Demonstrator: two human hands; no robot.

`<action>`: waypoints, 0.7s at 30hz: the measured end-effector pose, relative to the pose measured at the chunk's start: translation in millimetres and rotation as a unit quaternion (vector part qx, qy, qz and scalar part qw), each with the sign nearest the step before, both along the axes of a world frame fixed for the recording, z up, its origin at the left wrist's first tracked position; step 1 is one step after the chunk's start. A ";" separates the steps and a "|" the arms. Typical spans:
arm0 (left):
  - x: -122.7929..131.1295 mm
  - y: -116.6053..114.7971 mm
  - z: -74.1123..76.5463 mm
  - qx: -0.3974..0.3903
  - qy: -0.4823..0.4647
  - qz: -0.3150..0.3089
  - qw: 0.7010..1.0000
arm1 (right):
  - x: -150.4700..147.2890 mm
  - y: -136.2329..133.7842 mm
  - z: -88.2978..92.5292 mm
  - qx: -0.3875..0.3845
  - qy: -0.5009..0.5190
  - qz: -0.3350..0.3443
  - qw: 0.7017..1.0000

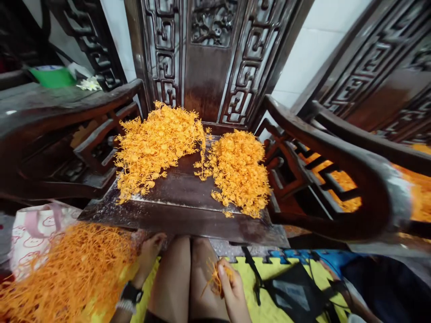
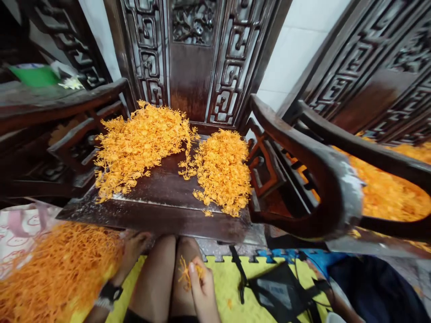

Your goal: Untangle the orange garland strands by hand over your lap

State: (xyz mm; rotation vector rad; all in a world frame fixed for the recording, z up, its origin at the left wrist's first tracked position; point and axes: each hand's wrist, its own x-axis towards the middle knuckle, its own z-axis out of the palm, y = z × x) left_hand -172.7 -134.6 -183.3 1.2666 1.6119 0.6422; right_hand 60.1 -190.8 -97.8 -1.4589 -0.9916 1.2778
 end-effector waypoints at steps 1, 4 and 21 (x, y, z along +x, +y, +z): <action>5.5 -13.7 3.9 0.027 0.002 0.002 1.000 | 2.7 -6.1 0.8 0.017 -0.019 0.002 1.000; 32.5 -35.0 33.2 0.136 -0.012 -0.015 0.991 | 16.6 -25.0 9.4 0.060 -0.061 -0.060 0.994; 124.9 183.9 178.8 0.321 0.151 -0.005 0.935 | 69.9 -86.2 29.3 0.037 -0.008 -0.225 0.974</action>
